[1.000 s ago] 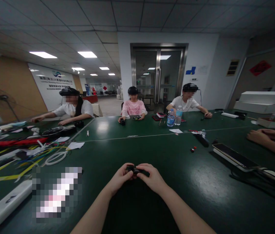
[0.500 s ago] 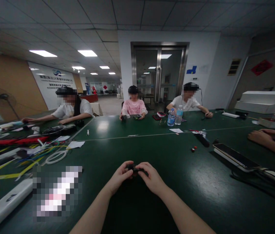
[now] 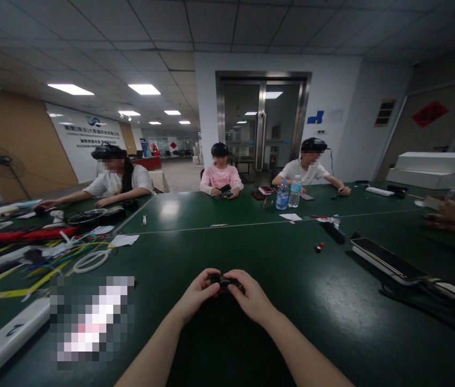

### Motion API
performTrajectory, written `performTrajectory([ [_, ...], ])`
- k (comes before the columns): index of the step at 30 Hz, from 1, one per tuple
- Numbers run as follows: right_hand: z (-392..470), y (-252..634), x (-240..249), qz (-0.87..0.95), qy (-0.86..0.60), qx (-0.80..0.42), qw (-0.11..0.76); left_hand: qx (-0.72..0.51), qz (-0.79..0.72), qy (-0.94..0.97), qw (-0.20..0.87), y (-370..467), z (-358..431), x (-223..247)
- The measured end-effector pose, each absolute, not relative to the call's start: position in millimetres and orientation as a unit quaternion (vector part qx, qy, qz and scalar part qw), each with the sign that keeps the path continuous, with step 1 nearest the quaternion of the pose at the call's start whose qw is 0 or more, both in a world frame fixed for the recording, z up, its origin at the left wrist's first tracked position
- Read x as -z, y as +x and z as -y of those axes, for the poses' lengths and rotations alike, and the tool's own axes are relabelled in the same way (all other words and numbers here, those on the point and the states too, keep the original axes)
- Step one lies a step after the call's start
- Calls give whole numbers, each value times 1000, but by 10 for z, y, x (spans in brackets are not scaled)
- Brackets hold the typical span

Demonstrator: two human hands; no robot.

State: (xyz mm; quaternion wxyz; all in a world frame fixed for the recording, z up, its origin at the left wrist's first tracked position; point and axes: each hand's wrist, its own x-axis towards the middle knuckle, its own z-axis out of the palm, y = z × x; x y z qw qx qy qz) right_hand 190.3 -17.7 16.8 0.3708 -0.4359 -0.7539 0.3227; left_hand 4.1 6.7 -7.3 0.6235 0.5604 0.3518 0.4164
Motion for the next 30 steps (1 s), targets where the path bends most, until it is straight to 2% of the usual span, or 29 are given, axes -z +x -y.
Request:
performTrajectory([
  [17,112,1882,-22,742,-440,-324,388,-413,-356,557,626,45,-102,102],
  [30,157,1886,-91,719,-462,-351,383,-414,-355,551,631,44,-68,66],
])
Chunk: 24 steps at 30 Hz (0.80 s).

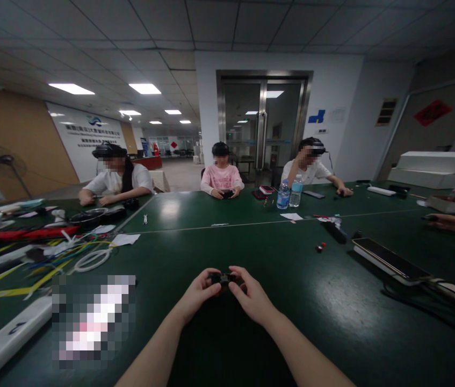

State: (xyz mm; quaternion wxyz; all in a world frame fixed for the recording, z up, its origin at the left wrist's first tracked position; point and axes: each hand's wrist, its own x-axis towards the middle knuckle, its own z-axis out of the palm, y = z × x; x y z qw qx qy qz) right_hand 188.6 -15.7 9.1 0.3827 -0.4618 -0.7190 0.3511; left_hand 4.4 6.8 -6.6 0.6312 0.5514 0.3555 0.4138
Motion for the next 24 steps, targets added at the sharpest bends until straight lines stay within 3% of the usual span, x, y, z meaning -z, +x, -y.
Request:
performTrajectory([
  [24,103,1889,-16,699,-482,-373,374,-421,-355,529,646,55,-68,44],
])
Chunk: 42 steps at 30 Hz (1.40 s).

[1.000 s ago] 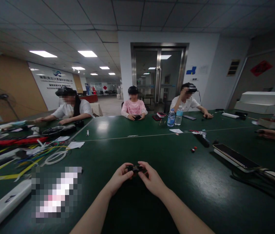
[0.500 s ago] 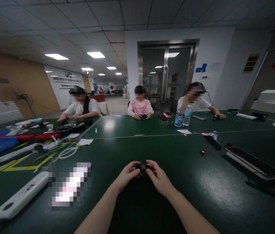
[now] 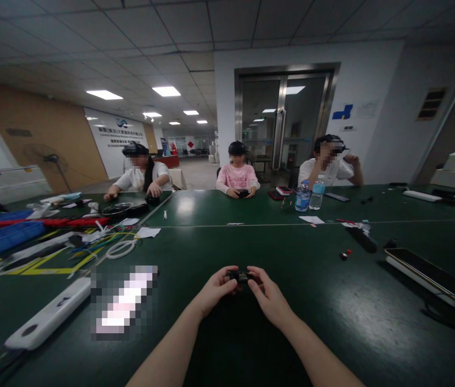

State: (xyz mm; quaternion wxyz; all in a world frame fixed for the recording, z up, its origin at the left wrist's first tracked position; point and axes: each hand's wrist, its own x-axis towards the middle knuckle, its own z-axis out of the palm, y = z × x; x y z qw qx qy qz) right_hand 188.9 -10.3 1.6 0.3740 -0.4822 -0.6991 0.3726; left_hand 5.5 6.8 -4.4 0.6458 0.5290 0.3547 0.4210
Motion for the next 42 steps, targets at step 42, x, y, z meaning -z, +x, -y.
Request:
performTrajectory([
  [42,176,1885,-95,691,-475,-385,386,-395,-331,575,635,45,-48,5],
])
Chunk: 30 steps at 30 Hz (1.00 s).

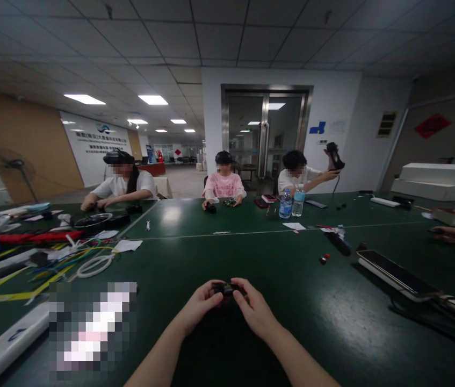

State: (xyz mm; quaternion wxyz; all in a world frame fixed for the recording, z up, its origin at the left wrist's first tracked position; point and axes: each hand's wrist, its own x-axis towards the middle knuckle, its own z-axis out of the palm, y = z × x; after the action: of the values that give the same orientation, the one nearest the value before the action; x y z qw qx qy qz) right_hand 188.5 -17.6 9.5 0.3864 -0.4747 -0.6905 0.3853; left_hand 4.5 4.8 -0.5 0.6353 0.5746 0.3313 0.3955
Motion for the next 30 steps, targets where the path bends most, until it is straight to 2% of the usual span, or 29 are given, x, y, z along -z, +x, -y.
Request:
performTrajectory([
  [12,109,1844,-20,721,-444,-358,394,-388,-349,553,649,59,-61,35],
  [22,188,1862,-139,722,-464,-366,360,-376,-353,560,648,59,-64,28],
  [30,196,1846,-138,717,-458,-358,384,-374,-362,567,638,61,-52,7],
])
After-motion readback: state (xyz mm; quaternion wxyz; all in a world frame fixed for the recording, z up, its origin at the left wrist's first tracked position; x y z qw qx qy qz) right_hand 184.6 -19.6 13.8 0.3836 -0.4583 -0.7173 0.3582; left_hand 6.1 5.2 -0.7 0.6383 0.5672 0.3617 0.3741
